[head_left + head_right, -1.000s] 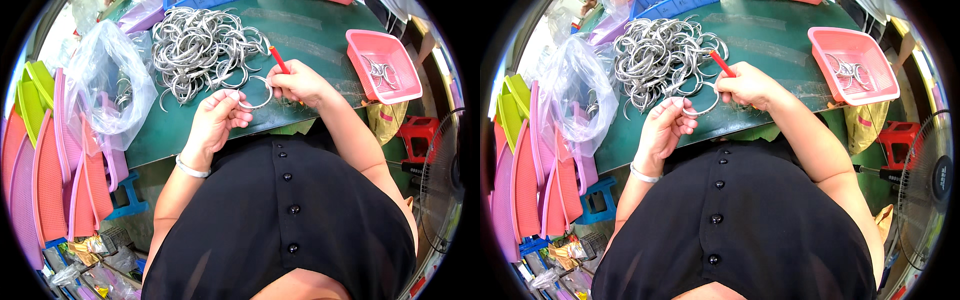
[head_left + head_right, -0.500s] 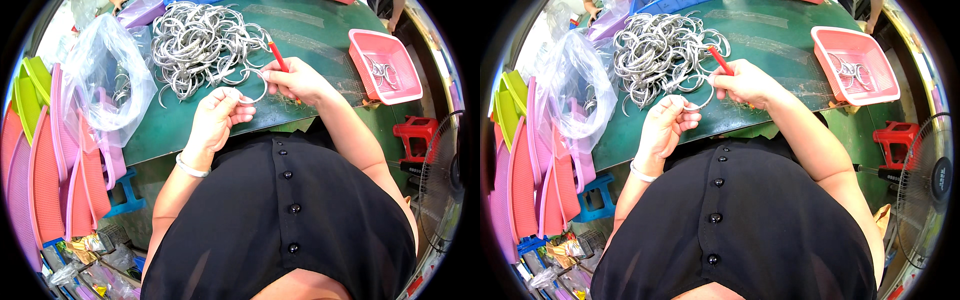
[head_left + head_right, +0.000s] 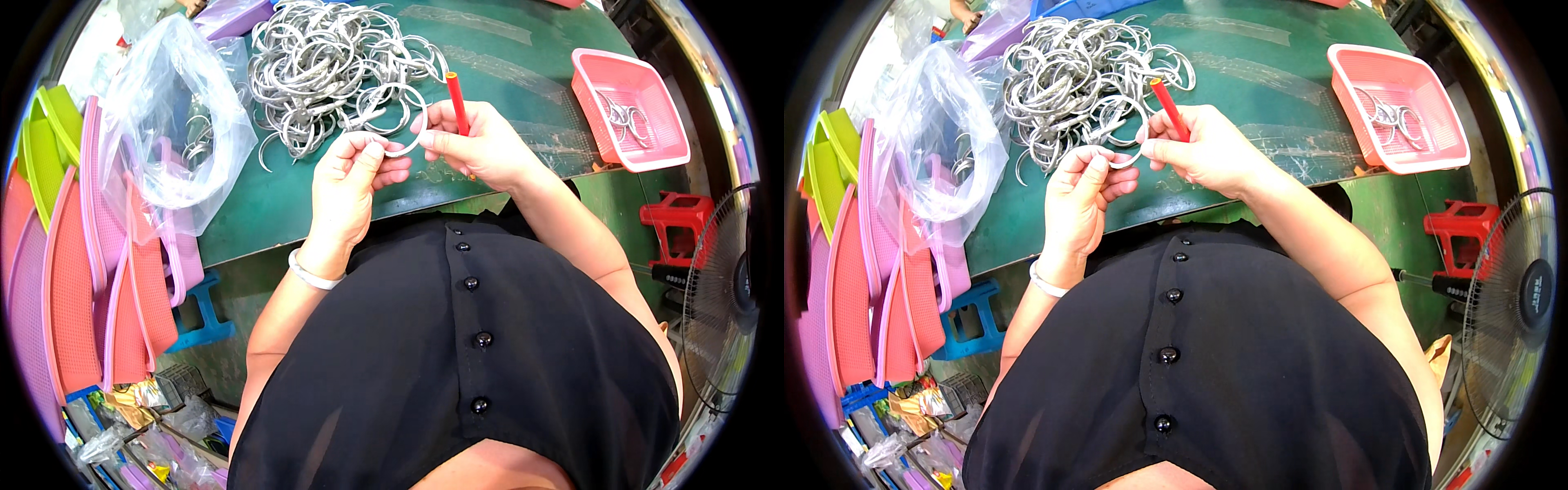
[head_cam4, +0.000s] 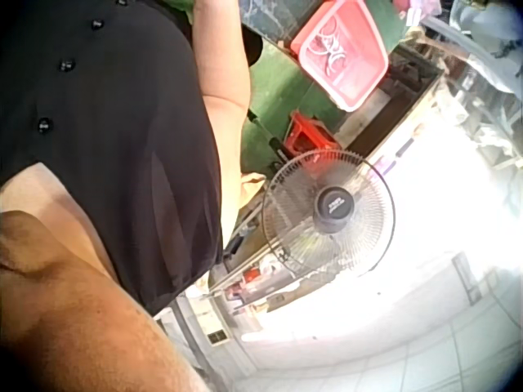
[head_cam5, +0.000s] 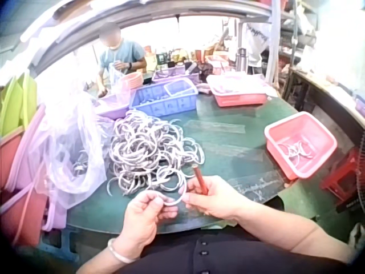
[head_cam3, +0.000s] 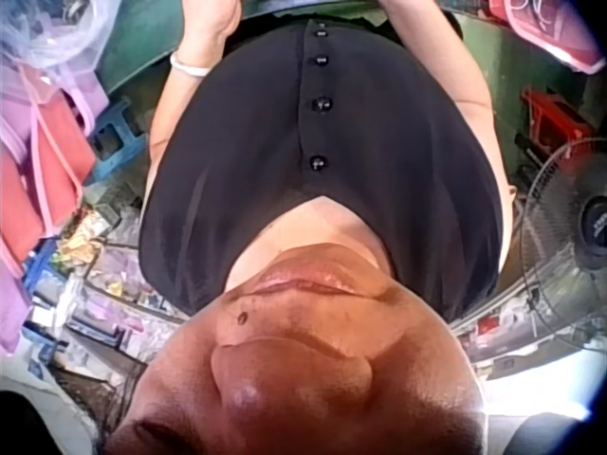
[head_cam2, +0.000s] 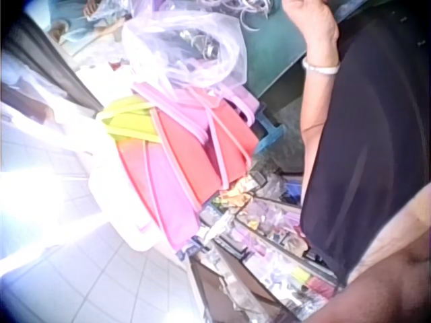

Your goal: The person uses a red pen to mark individual silver-colored metal components by hand and then places them into a plastic bag. They handle the items one at a time from a large pile on the workbench.

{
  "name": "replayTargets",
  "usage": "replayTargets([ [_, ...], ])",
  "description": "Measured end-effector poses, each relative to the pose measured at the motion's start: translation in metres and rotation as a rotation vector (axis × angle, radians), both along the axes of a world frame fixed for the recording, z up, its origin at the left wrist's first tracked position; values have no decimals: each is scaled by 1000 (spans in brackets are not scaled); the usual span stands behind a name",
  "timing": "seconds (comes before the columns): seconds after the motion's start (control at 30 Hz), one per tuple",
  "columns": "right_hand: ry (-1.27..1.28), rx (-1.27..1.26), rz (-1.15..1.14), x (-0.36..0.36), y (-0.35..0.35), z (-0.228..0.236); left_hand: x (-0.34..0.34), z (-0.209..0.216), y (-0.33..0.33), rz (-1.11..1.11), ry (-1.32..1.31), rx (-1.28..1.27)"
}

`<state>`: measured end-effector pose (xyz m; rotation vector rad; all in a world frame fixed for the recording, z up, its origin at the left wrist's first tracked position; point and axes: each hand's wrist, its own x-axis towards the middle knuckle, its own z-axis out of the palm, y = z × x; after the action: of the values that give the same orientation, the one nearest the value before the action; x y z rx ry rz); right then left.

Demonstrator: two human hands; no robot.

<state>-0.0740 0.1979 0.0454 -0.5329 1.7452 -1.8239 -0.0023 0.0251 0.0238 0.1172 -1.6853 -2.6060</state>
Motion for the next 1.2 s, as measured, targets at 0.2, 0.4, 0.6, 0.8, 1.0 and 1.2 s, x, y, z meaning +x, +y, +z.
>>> replayTargets([
  [0.2, 59, -37, -12, 3, 0, 4, 1, 2, 0, 7, 4, -29],
  [0.4, 182, -53, -28, 2, 0, -2, 3, 3, 3, 20, 58, -99],
  [0.6, 243, -69, -34, 3, 0, -3, 4, 1, 5, 35, 121, -145],
  [0.8, 319, -60, -47, 7, 1, -4, 6, 0, 7, 73, 165, -194],
  [1.0, 418, -10, -55, 11, 2, 1, 5, -2, 7, 98, 229, -226],
  [1.2, 594, -13, -72, 14, 1, 7, 6, -3, 8, 139, 247, -411],
])
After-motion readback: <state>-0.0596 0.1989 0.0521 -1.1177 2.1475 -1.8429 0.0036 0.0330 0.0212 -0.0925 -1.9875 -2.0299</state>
